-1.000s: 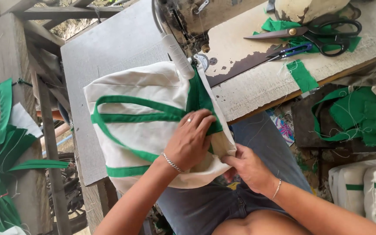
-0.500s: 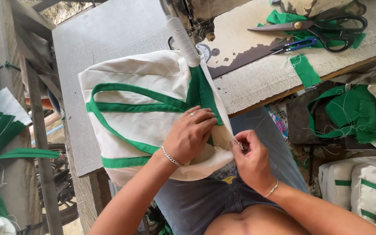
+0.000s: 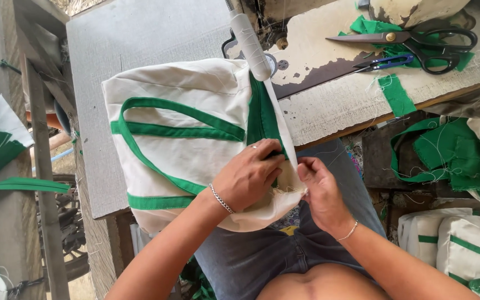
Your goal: A person uses an industrial sewing machine to sew the edges and handles of a white canvas bag with green trim, including folding the fabric and trimming threads with scissors.
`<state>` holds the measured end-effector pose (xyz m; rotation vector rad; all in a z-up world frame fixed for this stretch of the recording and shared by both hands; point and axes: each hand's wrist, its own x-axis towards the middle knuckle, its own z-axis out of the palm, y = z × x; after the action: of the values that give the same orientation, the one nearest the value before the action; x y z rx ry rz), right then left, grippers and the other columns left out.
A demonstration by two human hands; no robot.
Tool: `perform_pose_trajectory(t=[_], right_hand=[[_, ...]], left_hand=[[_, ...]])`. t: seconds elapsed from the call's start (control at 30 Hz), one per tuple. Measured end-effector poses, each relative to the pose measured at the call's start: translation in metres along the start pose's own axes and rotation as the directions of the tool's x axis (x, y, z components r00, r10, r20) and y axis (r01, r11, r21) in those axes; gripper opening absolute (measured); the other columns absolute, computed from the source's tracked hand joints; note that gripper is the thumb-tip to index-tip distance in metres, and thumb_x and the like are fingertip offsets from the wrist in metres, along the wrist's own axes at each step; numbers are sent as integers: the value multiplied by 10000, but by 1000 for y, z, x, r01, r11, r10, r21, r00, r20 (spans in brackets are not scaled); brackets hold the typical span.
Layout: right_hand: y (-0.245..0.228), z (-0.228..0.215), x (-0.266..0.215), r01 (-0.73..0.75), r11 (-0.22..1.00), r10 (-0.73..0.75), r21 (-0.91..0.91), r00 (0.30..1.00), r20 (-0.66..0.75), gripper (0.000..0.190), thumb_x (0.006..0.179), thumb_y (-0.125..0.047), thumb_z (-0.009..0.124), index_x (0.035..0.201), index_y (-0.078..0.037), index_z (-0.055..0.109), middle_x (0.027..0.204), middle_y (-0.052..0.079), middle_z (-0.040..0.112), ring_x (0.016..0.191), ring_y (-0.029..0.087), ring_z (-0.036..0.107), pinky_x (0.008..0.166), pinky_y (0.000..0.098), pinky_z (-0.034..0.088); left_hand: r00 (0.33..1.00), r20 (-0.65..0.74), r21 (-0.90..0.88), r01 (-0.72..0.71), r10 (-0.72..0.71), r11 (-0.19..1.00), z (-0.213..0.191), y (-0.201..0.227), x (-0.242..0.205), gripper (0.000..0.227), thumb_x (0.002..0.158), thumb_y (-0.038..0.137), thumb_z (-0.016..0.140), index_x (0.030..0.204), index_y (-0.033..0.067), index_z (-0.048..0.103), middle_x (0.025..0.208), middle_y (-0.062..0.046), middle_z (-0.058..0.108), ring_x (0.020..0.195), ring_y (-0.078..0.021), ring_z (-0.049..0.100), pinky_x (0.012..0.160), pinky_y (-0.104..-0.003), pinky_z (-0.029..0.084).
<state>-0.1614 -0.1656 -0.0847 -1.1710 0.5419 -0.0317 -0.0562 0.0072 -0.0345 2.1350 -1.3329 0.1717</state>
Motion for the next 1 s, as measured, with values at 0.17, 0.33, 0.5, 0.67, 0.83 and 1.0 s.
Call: perform_pose_trajectory(t=[0.17,0.33,0.5,0.67,0.83,1.0], right_hand=[[-38,16,-13,230,904,-150,-359,960,237,409,999,-157,617,1389,-62,538,950,109,748,826,146,701,691,336,622],[-50,9,-28,458,430,-446,-778,857,258,338,1012,-191,575,1326,-94,656,888,202,772,834,382,756,652,462,622],[-49,14,-30,585,-57,-603,-809,626,495,330,992,-100,571,1300,-36,670,867,158,761,699,303,746,580,372,596],[-30,5,-22,607,-314,-516,-730,536,668,368,933,-43,556,1283,7,658,751,52,596,580,248,589,487,383,453],[-41,14,-34,680,-118,-565,-724,554,612,64,974,-75,651,1028,-47,672,737,62,573,600,264,577,528,399,444],[-30,8,-33,716,-21,-572,-698,564,596,159,954,-71,669,1094,2,689,793,89,602,637,265,614,563,395,497]], left_hand=[[992,117,81,-47,37,996,0,4,2,226,924,238,672,1050,55,712,1147,-75,624,1315,-300,582,1172,-441,409],[985,159,81,-78,64,994,-15,15,1,253,943,262,662,1136,106,714,1210,-61,654,1387,-298,530,1205,-487,337],[976,209,67,-81,66,994,-38,26,2,333,924,217,670,1243,124,691,1324,-75,653,1459,-327,446,1203,-525,297],[977,184,-134,-82,106,988,-81,79,7,379,713,-3,530,1071,30,649,1005,-152,731,1154,-385,652,1134,-561,377],[839,524,-763,539,-146,357,-10,129,-69,343,964,470,618,1077,150,670,943,6,630,869,-140,592,831,-273,474],[748,283,-948,121,-601,-295,90,102,-79,943,796,317,893,1539,51,377,1597,-80,421,1453,-210,396,1270,-387,232]])
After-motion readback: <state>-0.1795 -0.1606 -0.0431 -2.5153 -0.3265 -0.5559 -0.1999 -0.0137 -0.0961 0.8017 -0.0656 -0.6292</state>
